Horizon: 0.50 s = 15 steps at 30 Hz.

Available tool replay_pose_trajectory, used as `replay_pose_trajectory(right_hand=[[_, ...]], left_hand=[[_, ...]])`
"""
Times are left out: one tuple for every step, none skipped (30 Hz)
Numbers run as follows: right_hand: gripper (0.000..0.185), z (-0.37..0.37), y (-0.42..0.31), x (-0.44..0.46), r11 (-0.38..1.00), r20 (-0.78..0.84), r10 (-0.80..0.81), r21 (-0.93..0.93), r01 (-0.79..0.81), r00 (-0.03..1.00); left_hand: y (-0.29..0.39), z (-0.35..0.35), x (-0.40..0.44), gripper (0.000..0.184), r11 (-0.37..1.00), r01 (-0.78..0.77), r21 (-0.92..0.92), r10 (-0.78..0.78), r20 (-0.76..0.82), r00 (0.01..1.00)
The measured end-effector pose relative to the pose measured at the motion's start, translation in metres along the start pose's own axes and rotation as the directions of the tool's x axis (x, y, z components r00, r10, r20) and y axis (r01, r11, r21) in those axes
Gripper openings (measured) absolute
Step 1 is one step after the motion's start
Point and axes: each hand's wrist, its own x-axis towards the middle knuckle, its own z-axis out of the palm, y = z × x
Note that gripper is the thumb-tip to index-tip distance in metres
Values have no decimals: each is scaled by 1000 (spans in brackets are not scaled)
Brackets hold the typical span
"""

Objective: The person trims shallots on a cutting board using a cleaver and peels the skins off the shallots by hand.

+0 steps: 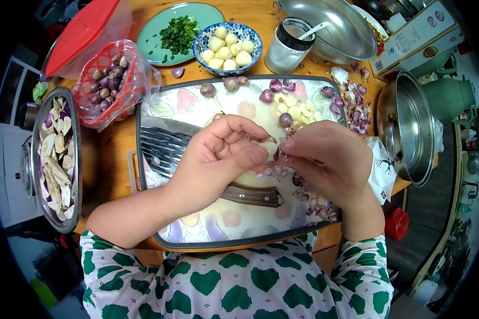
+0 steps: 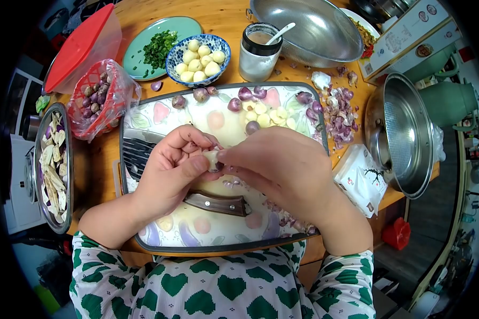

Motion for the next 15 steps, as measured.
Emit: replay_pose_trajectory(right_hand=[[24,-1,0,2,999,9,-29,-17,29,1000],[24,-1,1,3,998,18,-58,-35,58,998],[24,-1,2,3,996,25,-74,-40,75,997],[24,-2,4,3,995,32,-91,-44,93,995],[24,-2,4,3,993,40,-109,-49,111,993],[23,-3,4,2,992,44,-113,-57,115,993],[23,-4,4,2,991,49,-116,-65,119,992],[23,-4,4,2,990,53,-119,-73,123,991],[22,-5,4,2,991,57,-115,-65,118,992],[22,-5,4,2,992,60,-110,-58,113,992],[22,-5,5,2,993,64,-105,-51,108,992],[22,-5,4,2,994,71,-96,-52,100,993],[22,-5,4,2,994,78,-87,-52,91,993],[23,-5,4,2,995,86,-78,-53,82,993],[23,-5,3,3,994,81,-79,-63,84,994]], left_hand=[[1,0,0,22,1000,-8,13,8,5,1000],[1,1,0,20,1000,-17,24,16,10,1000],[1,1,0,18,999,-25,34,25,15,1000],[1,1,-1,17,998,-34,45,33,19,999],[1,2,-1,16,998,-41,41,41,17,999],[1,3,-1,15,998,-48,39,48,14,999],[1,4,-1,14,998,-55,36,54,12,998],[2,4,-1,14,998,-53,47,52,10,999],[2,4,-2,14,997,-51,58,50,9,999],[2,4,-2,14,996,-48,69,48,9,999],[2,5,-2,14,996,-51,67,51,6,999],[3,5,-2,14,996,-54,66,54,3,999],[3,6,-2,14,996,-57,64,57,1,998],[4,7,-2,14,996,-53,79,53,0,999],[5,7,-2,14,994,-49,93,50,-2,999]])
